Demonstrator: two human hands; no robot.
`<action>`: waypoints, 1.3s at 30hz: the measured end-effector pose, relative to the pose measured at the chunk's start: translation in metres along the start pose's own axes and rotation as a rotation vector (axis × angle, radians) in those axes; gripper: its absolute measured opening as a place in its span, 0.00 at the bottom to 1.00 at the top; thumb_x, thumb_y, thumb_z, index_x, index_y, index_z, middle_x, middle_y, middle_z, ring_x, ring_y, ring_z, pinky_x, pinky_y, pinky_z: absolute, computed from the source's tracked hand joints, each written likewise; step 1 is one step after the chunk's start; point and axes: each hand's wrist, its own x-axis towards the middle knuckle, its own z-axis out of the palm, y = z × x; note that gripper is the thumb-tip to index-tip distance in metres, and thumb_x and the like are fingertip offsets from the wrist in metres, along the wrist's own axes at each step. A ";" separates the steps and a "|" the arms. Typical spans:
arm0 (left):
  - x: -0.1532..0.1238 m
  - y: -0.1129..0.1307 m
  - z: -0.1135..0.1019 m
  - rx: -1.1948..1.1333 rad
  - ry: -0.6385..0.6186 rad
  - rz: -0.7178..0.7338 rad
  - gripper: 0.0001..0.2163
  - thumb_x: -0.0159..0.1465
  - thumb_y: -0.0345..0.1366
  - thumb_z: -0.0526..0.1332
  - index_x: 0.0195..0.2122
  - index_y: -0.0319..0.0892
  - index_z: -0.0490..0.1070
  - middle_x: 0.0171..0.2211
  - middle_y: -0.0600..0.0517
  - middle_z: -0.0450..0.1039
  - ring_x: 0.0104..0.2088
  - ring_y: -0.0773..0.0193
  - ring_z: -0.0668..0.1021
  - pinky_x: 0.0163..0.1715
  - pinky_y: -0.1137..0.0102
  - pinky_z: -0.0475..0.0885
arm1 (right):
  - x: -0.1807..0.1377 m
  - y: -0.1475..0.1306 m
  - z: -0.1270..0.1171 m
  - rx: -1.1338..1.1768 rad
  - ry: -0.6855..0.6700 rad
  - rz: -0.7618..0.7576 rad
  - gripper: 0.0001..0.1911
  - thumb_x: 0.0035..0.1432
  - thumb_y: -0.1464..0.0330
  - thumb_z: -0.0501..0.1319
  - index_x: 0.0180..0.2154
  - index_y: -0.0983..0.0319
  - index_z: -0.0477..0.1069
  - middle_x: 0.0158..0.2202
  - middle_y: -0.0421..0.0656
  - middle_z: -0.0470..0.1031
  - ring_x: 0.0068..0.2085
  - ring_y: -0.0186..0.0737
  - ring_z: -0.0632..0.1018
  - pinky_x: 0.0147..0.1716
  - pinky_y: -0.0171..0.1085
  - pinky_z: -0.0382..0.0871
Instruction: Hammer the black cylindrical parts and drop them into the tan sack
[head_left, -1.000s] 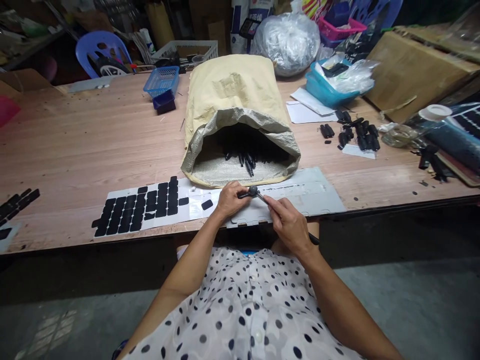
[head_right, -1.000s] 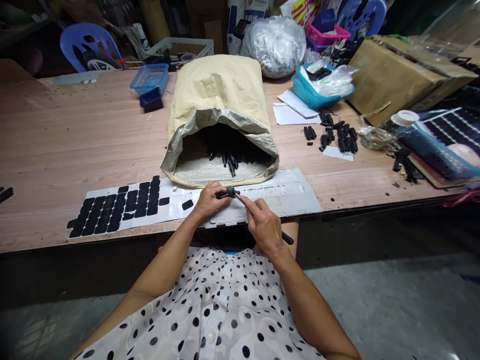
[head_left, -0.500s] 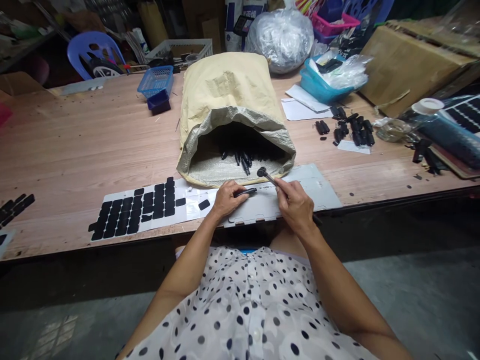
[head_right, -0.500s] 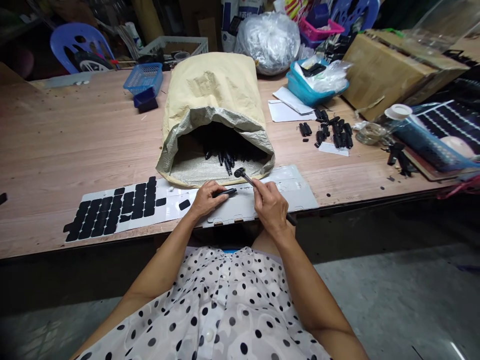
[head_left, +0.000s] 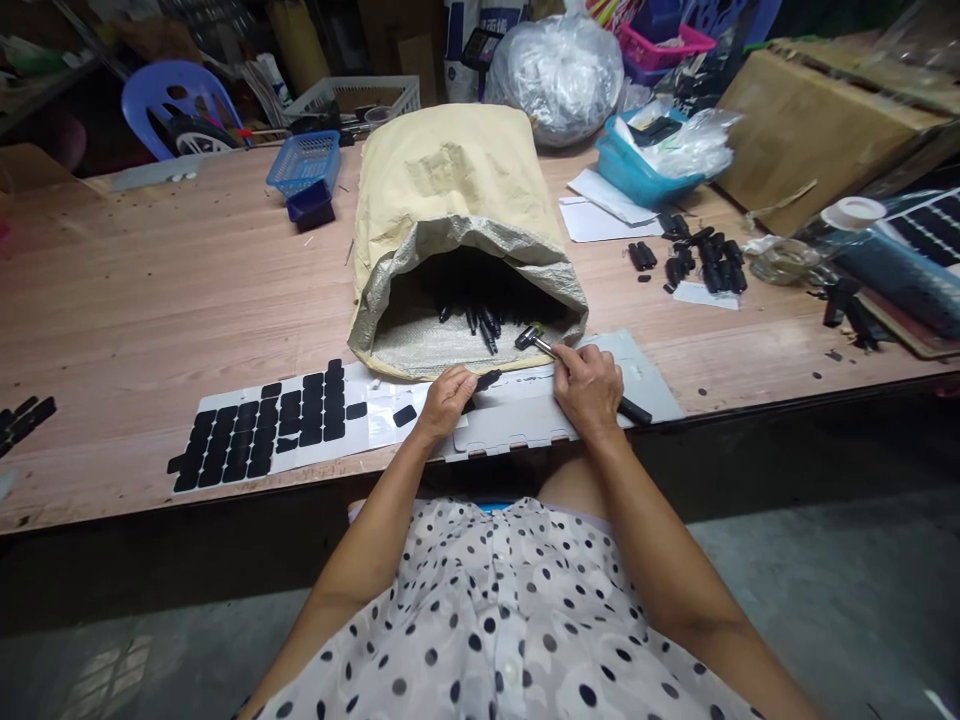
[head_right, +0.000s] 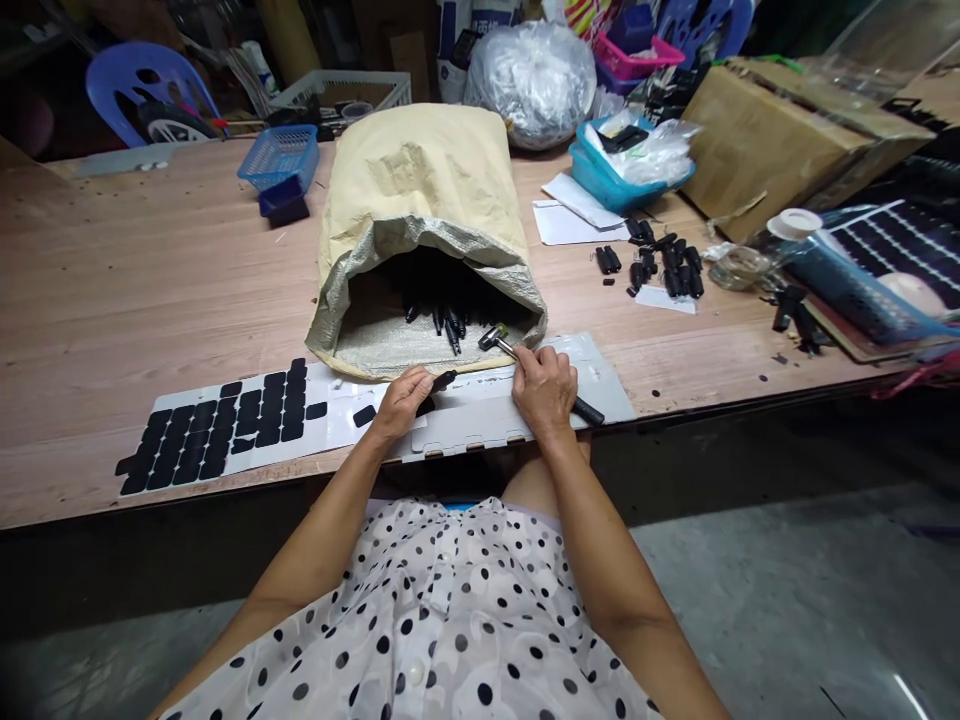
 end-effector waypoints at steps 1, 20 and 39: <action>0.000 0.001 -0.001 -0.001 -0.002 0.001 0.18 0.72 0.41 0.51 0.28 0.43 0.72 0.32 0.50 0.71 0.38 0.58 0.74 0.45 0.62 0.72 | 0.001 0.000 -0.001 -0.006 -0.005 0.003 0.17 0.64 0.68 0.57 0.50 0.55 0.80 0.39 0.49 0.71 0.40 0.47 0.64 0.36 0.41 0.53; -0.110 0.000 0.056 -0.207 -0.552 -0.623 0.22 0.68 0.57 0.52 0.31 0.44 0.71 0.30 0.51 0.77 0.33 0.58 0.78 0.39 0.66 0.71 | 0.003 -0.004 -0.002 -0.032 -0.020 -0.002 0.17 0.64 0.68 0.55 0.50 0.56 0.79 0.39 0.49 0.70 0.41 0.48 0.64 0.36 0.42 0.52; 0.057 0.065 0.015 0.301 0.171 -0.426 0.08 0.65 0.41 0.64 0.34 0.42 0.74 0.39 0.46 0.79 0.41 0.56 0.80 0.39 0.66 0.71 | 0.004 -0.008 -0.002 -0.041 -0.033 0.003 0.18 0.65 0.69 0.55 0.50 0.56 0.79 0.39 0.48 0.71 0.40 0.47 0.65 0.37 0.41 0.53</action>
